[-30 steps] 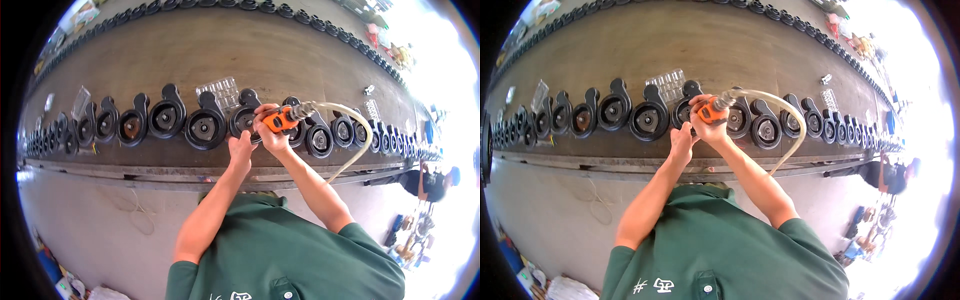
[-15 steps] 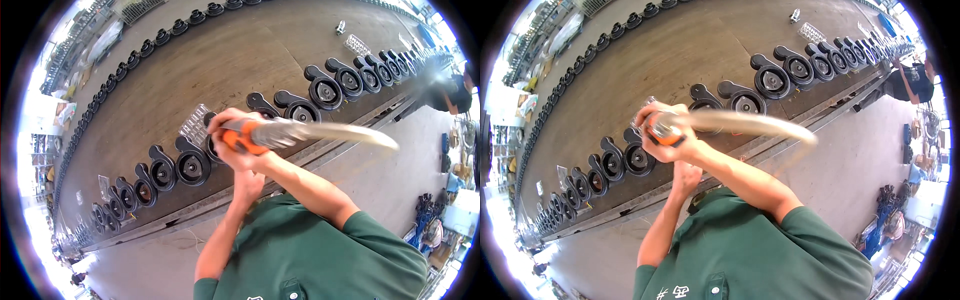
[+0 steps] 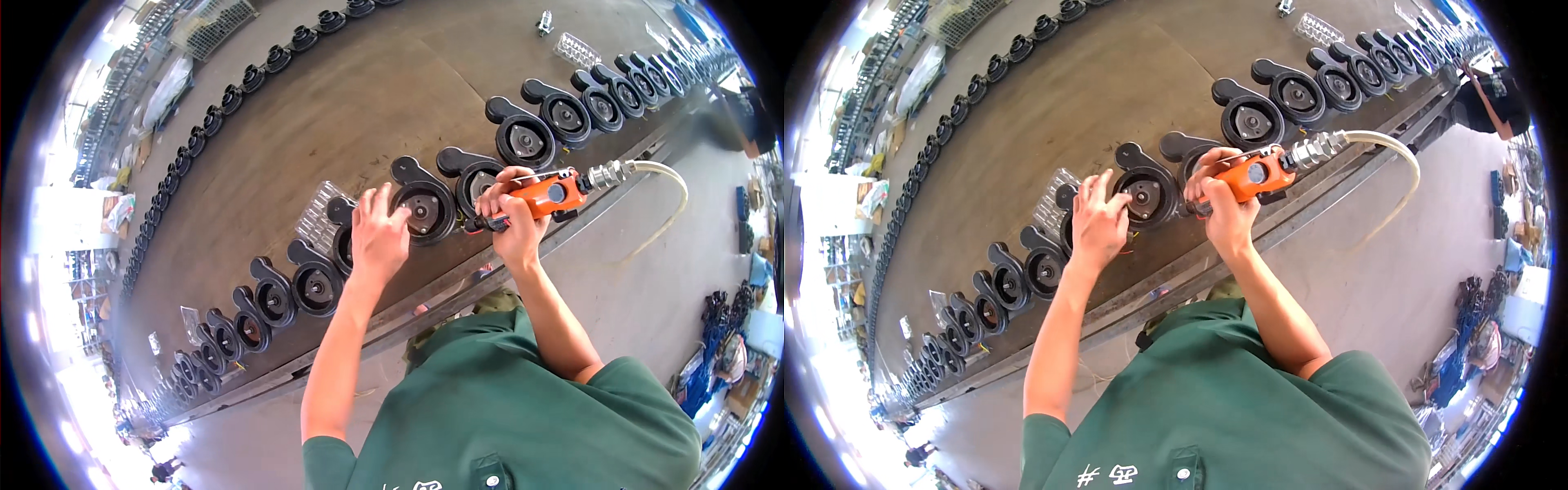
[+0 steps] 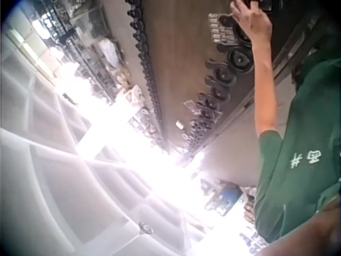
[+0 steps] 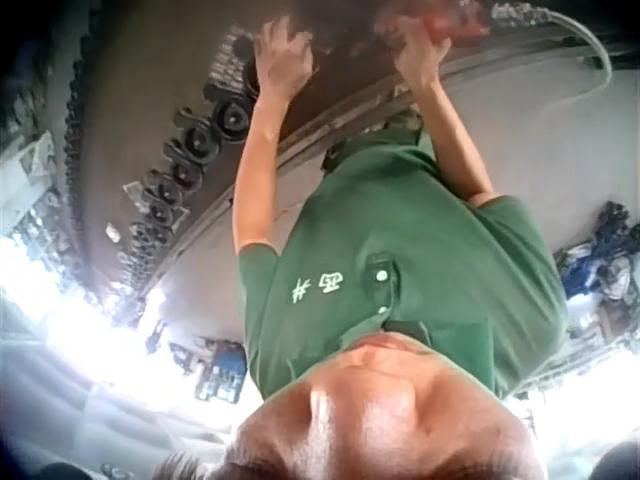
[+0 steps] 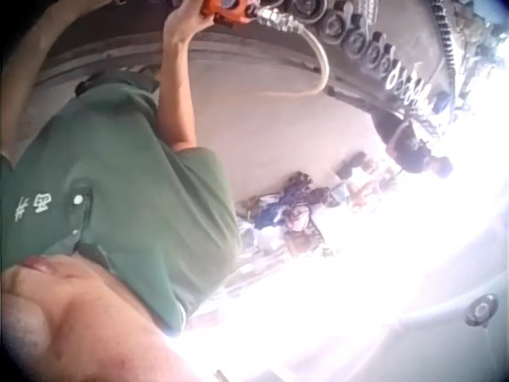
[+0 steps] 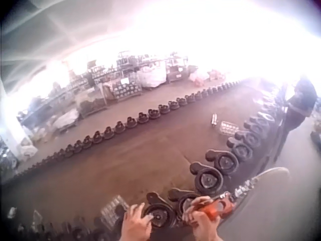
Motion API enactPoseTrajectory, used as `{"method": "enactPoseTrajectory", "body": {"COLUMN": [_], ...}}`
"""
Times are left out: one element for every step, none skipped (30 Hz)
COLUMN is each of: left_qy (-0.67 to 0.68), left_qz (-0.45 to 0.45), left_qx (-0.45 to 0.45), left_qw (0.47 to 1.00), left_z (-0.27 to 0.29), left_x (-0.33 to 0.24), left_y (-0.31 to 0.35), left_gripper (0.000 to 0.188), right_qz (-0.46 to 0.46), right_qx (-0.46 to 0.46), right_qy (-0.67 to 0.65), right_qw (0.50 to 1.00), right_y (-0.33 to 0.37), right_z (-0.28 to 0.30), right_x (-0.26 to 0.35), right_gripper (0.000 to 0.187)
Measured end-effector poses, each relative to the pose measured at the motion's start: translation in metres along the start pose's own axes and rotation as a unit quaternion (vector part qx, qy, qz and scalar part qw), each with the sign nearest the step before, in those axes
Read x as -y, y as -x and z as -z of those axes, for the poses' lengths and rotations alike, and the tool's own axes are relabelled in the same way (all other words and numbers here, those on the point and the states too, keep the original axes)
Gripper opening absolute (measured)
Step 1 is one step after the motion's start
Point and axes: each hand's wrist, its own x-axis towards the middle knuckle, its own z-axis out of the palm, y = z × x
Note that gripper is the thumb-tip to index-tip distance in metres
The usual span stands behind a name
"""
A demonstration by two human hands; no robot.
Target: The person assembles internal components into fan housing units by hand and using a pneumatic screwdriver.
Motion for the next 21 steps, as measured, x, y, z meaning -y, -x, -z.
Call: {"method": "enactPoseTrajectory", "body": {"left_qy": [0.024, 0.027, 0.020, 0.013, 0.006, 0.011, 0.008, 0.004, 0.000, 0.003, 0.006, 0.009, 0.000, -0.009, -0.018, -0.033, -0.048, -0.062, -0.066, -0.070, -0.074], "left_qz": [0.010, 0.019, 0.021, 0.025, 0.029, 0.037, 0.041, 0.045, 0.050, 0.052, 0.054, 0.056, 0.064, 0.073, 0.082, 0.089, 0.096, 0.103, 0.097, 0.091, 0.084], "left_qx": [-0.013, 0.004, 0.021, 0.037, 0.054, 0.063, 0.066, 0.068, 0.071, 0.064, 0.058, 0.052, 0.059, 0.067, 0.074, 0.088, 0.102, 0.117, 0.103, 0.090, 0.077], "left_qw": [1.000, 0.999, 0.999, 0.999, 0.998, 0.997, 0.997, 0.997, 0.996, 0.997, 0.997, 0.997, 0.996, 0.995, 0.994, 0.992, 0.989, 0.986, 0.988, 0.989, 0.991], "left_z": [0.002, 0.003, 0.003, 0.002, 0.001, 0.000, 0.000, 0.000, -0.001, -0.002, -0.003, -0.005, -0.004, -0.002, 0.001, 0.002, 0.003, 0.003, 0.002, 0.000, -0.001], "left_x": [0.000, 0.002, 0.003, 0.004, 0.005, 0.006, 0.006, 0.006, 0.007, 0.007, 0.006, 0.006, 0.004, 0.001, -0.001, -0.006, -0.010, -0.012, -0.012, -0.012, -0.012], "left_y": [-0.006, -0.010, -0.012, -0.014, -0.016, -0.017, -0.018, -0.019, -0.020, -0.020, -0.021, -0.021, -0.023, -0.025, -0.026, -0.028, -0.030, -0.030, -0.030, -0.029, -0.029], "left_gripper": [0.037, 0.046, 0.050, 0.054, 0.058, 0.064, 0.064, 0.064, 0.064, 0.065, 0.065, 0.066, 0.065, 0.065, 0.064, 0.063, 0.062, 0.061, 0.060, 0.059, 0.058], "right_qz": [-0.001, -0.004, -0.004, -0.005, -0.007, -0.007, -0.008, -0.009, -0.011, -0.004, -0.006, -0.008, -0.009, -0.006, -0.011, -0.013, -0.015, -0.020, -0.028, -0.023, -0.019], "right_qx": [-0.012, -0.021, -0.030, -0.038, -0.045, -0.040, -0.043, -0.045, -0.047, -0.042, -0.035, -0.028, -0.022, -0.008, 0.003, 0.020, 0.037, 0.053, 0.057, 0.065, 0.073], "right_qy": [0.006, 0.014, 0.024, 0.035, 0.046, 0.052, 0.054, 0.056, 0.058, 0.064, 0.064, 0.064, 0.067, 0.084, 0.096, 0.109, 0.122, 0.115, 0.128, 0.150, 0.172], "right_qw": [1.000, 1.000, 0.999, 0.999, 0.998, 0.998, 0.998, 0.997, 0.997, 0.997, 0.997, 0.997, 0.997, 0.996, 0.995, 0.994, 0.992, 0.992, 0.990, 0.986, 0.982], "right_y": [-0.001, 0.000, 0.000, 0.000, -0.001, -0.002, -0.004, -0.006, -0.009, -0.013, -0.016, -0.020, -0.024, -0.027, -0.030, -0.033, -0.036, -0.035, -0.035, -0.036, -0.036], "right_z": [-0.001, 0.000, 0.000, -0.001, -0.002, -0.002, -0.003, -0.003, -0.004, -0.007, -0.008, -0.009, -0.009, -0.008, -0.009, -0.010, -0.012, -0.013, -0.013, -0.012, -0.011], "right_x": [-0.001, -0.003, -0.003, -0.004, -0.004, -0.002, -0.002, -0.002, -0.004, -0.004, -0.008, -0.012, -0.016, -0.022, -0.030, -0.035, -0.040, -0.045, -0.052, -0.057, -0.061], "right_gripper": [0.026, 0.026, 0.027, 0.028, 0.029, 0.028, 0.027, 0.027, 0.027, 0.026, 0.026, 0.026, 0.026, 0.026, 0.027, 0.026, 0.026, 0.026, 0.026, 0.027, 0.028]}}
